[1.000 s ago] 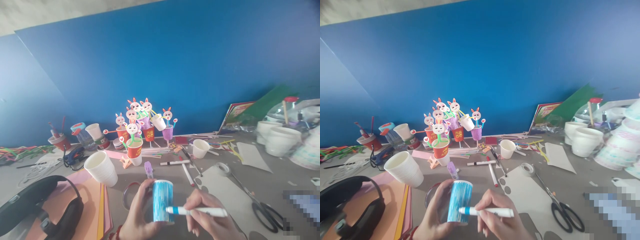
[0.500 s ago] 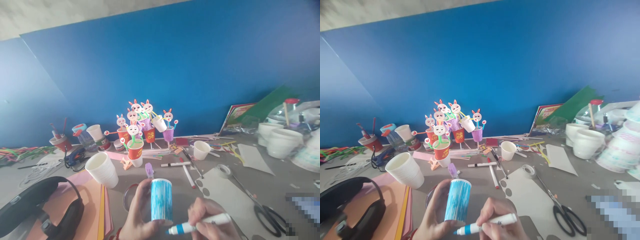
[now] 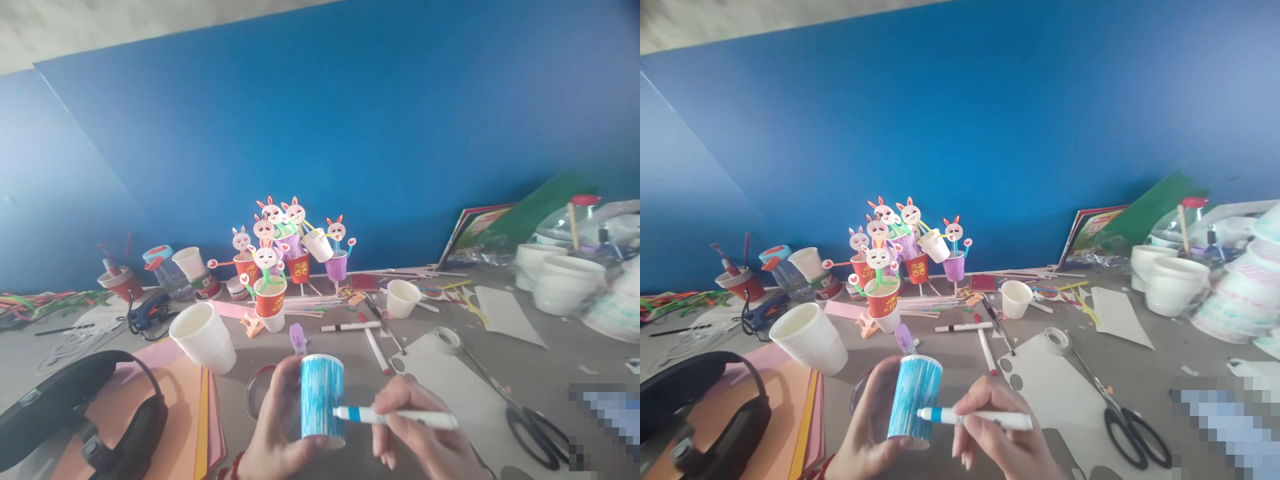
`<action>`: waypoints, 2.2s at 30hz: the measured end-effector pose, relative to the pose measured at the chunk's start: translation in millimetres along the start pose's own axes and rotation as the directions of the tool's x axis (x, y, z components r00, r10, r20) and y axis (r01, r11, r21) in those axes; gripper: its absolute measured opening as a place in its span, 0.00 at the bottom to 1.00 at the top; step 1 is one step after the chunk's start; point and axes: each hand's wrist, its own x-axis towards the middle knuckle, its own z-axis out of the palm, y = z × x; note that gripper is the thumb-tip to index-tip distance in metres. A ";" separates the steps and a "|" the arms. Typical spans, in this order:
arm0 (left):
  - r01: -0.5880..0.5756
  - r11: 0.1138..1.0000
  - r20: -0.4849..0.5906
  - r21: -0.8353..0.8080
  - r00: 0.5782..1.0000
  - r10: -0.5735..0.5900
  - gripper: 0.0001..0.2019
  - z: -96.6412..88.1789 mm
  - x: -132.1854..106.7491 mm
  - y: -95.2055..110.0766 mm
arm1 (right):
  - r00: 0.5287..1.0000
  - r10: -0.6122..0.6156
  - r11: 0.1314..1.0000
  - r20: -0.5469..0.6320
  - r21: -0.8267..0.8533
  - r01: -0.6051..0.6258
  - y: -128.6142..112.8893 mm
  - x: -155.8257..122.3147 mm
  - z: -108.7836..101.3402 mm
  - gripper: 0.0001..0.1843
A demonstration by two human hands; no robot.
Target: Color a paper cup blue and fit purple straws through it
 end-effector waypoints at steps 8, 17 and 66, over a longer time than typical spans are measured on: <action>0.012 0.999 0.029 -0.041 1.000 -0.011 0.33 4.1 3.6 5.4 | 0.999 0.039 0.998 0.037 0.043 -0.040 6.1 -3.7 -3.1 0.17; -0.025 0.999 0.036 -0.024 0.999 0.026 0.33 3.0 1.0 2.5 | 1.000 -0.017 1.000 -0.022 -0.020 0.017 1.1 4.2 -0.1 0.14; -0.122 0.832 0.128 0.541 0.990 0.062 0.42 -1.6 -3.6 13.4 | 0.995 0.071 0.972 0.065 -0.228 -0.054 6.2 -2.2 -2.9 0.21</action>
